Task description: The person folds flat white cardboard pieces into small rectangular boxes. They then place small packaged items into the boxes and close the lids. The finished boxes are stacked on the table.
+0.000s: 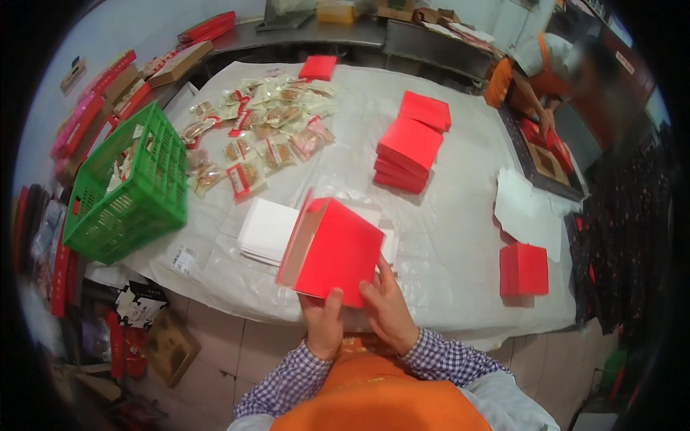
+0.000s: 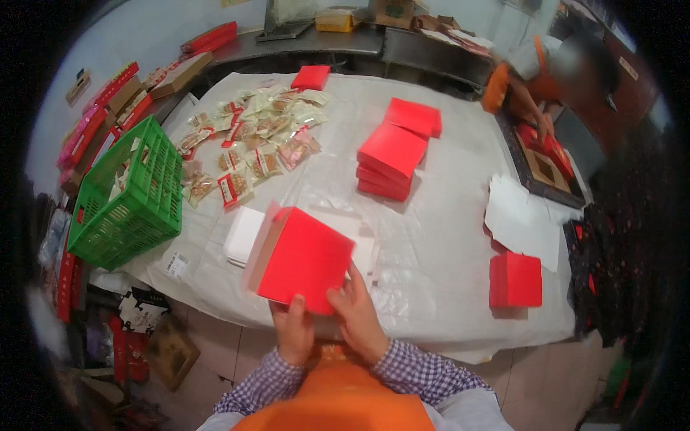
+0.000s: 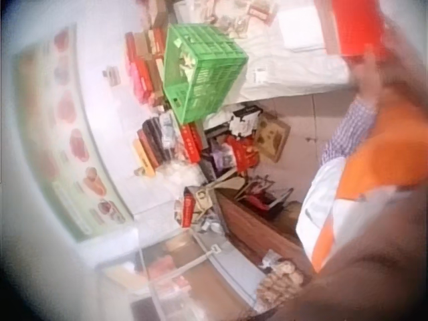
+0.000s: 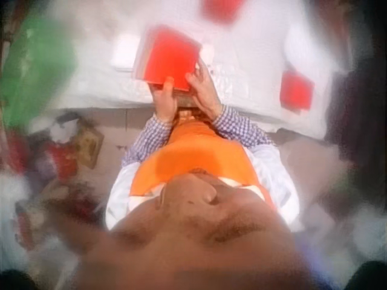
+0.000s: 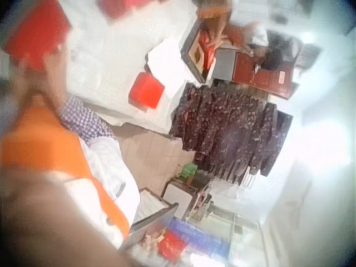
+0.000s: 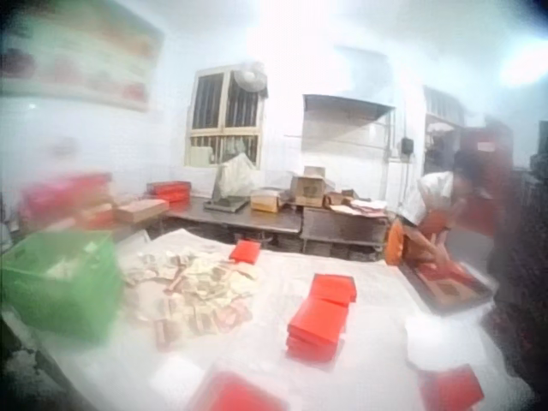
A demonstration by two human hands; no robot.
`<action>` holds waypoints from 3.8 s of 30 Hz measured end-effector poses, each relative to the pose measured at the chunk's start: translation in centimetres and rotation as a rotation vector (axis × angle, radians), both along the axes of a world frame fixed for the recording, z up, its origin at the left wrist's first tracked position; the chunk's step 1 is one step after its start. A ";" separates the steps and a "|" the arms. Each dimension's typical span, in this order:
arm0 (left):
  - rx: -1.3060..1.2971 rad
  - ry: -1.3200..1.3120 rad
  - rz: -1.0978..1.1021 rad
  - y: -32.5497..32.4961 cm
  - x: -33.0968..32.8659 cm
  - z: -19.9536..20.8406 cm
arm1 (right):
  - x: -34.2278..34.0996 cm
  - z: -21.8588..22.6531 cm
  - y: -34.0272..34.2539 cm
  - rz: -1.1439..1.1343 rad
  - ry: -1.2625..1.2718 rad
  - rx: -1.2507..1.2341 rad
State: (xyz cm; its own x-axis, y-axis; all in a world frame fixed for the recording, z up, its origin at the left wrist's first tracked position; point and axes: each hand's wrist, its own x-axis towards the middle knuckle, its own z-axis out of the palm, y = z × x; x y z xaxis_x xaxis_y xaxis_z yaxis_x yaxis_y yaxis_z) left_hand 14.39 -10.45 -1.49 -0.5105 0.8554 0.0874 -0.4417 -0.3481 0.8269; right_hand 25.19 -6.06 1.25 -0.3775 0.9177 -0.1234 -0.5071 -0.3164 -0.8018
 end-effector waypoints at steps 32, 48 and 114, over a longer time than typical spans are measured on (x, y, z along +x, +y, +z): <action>-0.510 0.301 -0.054 6.3 -12.7 1.9 | -20.4 -4.6 35.1 0.137 -1.331 0.915; -0.310 0.288 -0.417 1.5 -9.9 4.5 | -1.7 13.2 17.8 0.403 -1.071 1.315; 0.085 0.956 -0.274 -9.2 -1.2 6.2 | 16.1 3.2 -4.3 0.076 -0.698 1.003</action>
